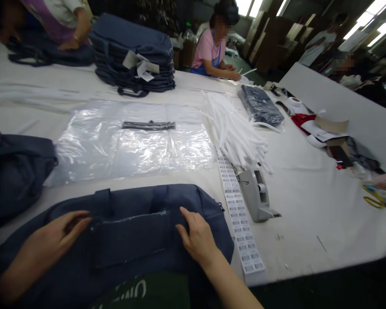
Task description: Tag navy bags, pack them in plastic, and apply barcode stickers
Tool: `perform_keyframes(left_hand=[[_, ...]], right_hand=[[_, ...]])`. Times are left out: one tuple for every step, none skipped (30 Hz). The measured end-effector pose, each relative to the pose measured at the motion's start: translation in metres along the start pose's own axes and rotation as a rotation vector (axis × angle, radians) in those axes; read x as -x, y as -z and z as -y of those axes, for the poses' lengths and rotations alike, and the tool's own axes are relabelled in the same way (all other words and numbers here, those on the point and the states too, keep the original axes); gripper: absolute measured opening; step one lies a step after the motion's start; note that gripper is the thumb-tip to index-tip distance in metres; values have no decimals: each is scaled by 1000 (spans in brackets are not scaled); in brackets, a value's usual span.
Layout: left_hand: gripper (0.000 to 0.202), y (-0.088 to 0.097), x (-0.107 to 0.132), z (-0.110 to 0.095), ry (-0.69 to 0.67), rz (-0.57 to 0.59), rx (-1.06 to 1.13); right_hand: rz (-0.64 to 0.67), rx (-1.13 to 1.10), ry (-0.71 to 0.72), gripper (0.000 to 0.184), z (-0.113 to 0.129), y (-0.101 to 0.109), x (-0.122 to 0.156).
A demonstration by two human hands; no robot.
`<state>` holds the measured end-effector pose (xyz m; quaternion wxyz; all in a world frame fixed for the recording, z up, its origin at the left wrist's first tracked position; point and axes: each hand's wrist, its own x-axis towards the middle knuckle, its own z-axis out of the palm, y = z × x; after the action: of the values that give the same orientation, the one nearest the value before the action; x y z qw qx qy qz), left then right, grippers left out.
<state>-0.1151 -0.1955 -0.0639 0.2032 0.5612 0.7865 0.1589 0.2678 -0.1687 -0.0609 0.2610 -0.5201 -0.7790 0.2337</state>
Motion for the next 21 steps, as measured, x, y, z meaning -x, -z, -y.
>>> perform_keyframes(left_hand=[[59,-1,-8,-8,53,61,-20],[58,-3,-17,-14,106,117,-25],[56,-6,-27,-20,148,150,-14],[53,-9,-35,-25,170,148,15],[48,-13,-42,-30,181,115,82],[43,-15,-47,-35,186,73,181],[39,-16,-51,-40,191,33,298],[35,-15,-53,-46,202,4,427],[31,-12,-55,-52,218,-10,557],[27,-8,-55,-58,236,-9,672],[25,-3,-55,-63,251,2,752],[25,2,-53,-66,260,12,801],[26,6,-50,-67,271,17,850],[26,9,-45,-64,281,32,884],[29,9,-38,-58,284,69,877],[33,8,-30,-48,272,131,816],[38,5,-21,-35,239,202,700],[43,3,-13,-20,199,256,544],[45,2,-6,-4,152,267,376],[46,3,-2,11,114,225,242],[45,6,-1,22,82,145,157]], right_hand=[[27,-101,-67,46,5,-7,-11],[58,-176,-129,49,11,-15,-24],[82,-223,-180,53,17,-24,-37],[97,-247,-214,58,22,-32,-51],[99,-258,-233,61,28,-40,-64],[85,-268,-243,61,33,-46,-76],[57,-297,-245,57,38,-52,-86],[20,-366,-248,50,44,-55,-94],[-17,-485,-260,43,48,-58,-101],[-51,-644,-290,38,53,-59,-106],[-79,-823,-335,35,57,-59,-109],[-96,-991,-389,36,60,-58,-111],[-94,-1106,-437,37,62,-57,-109],[-80,-1154,-473,36,62,-56,-105],[-55,-1151,-492,33,61,-55,-98],[-11,-1101,-491,30,58,-53,-88],[53,-1012,-461,28,54,-51,-77],[118,-893,-407,28,48,-47,-65],[163,-756,-339,30,42,-42,-54],[175,-614,-269,33,36,-36,-46],[151,-474,-201,33,30,-28,-43]])
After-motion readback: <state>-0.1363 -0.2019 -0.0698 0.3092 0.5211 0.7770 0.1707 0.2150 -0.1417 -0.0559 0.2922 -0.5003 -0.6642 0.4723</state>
